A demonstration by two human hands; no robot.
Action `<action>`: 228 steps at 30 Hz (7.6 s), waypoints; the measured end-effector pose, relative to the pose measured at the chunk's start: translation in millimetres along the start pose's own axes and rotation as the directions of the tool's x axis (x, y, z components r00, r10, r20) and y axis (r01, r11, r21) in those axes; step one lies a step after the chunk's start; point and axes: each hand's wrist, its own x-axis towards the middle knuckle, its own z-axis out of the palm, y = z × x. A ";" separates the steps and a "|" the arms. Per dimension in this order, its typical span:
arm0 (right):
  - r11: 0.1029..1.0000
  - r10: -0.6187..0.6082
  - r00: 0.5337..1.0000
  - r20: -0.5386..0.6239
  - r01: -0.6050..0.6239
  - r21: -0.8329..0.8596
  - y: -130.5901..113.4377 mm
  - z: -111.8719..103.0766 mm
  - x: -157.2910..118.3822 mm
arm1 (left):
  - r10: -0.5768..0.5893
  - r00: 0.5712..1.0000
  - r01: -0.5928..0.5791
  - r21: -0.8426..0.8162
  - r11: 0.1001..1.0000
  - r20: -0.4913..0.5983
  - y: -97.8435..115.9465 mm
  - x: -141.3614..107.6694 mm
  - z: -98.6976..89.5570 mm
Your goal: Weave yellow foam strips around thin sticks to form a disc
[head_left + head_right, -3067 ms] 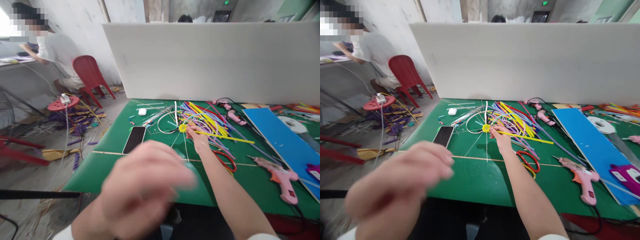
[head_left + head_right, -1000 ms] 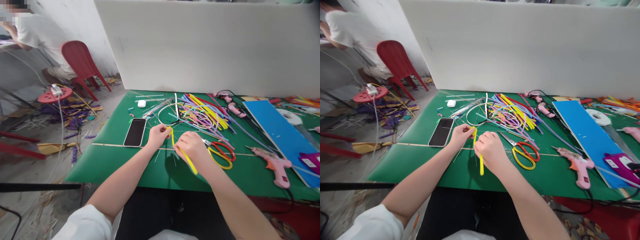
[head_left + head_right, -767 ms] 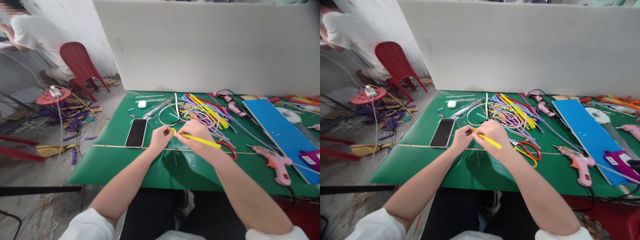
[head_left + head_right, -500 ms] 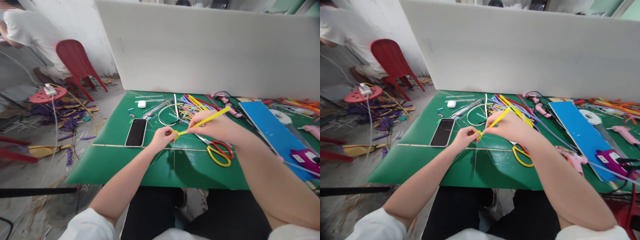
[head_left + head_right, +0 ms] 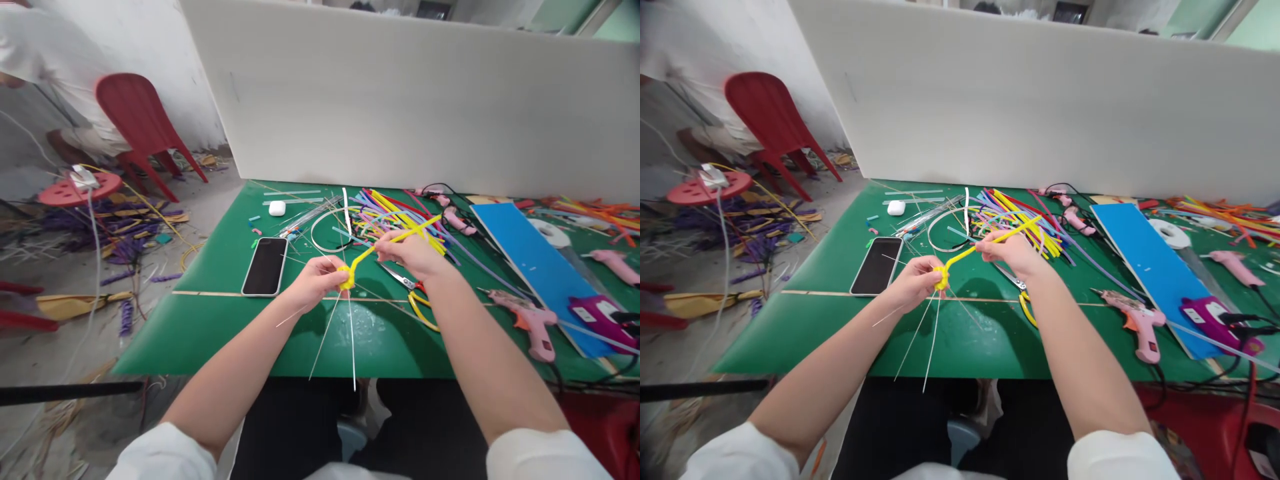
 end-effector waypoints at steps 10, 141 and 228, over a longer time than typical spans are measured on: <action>0.943 0.110 0.972 -0.208 -0.036 0.331 41.1 21.1 -25.7 | 0.149 0.937 -0.157 -0.001 0.988 -0.316 -0.2 9.2 2.5; 0.468 -0.623 0.764 0.170 0.538 -0.701 13.8 39.2 -73.9 | 0.183 0.955 -0.013 0.584 0.812 -0.234 -23.0 -3.4 4.7; 0.938 -0.025 0.999 -0.040 0.037 0.345 59.3 63.2 -46.6 | 0.117 0.967 -0.112 0.034 0.993 -0.227 1.7 -15.9 23.9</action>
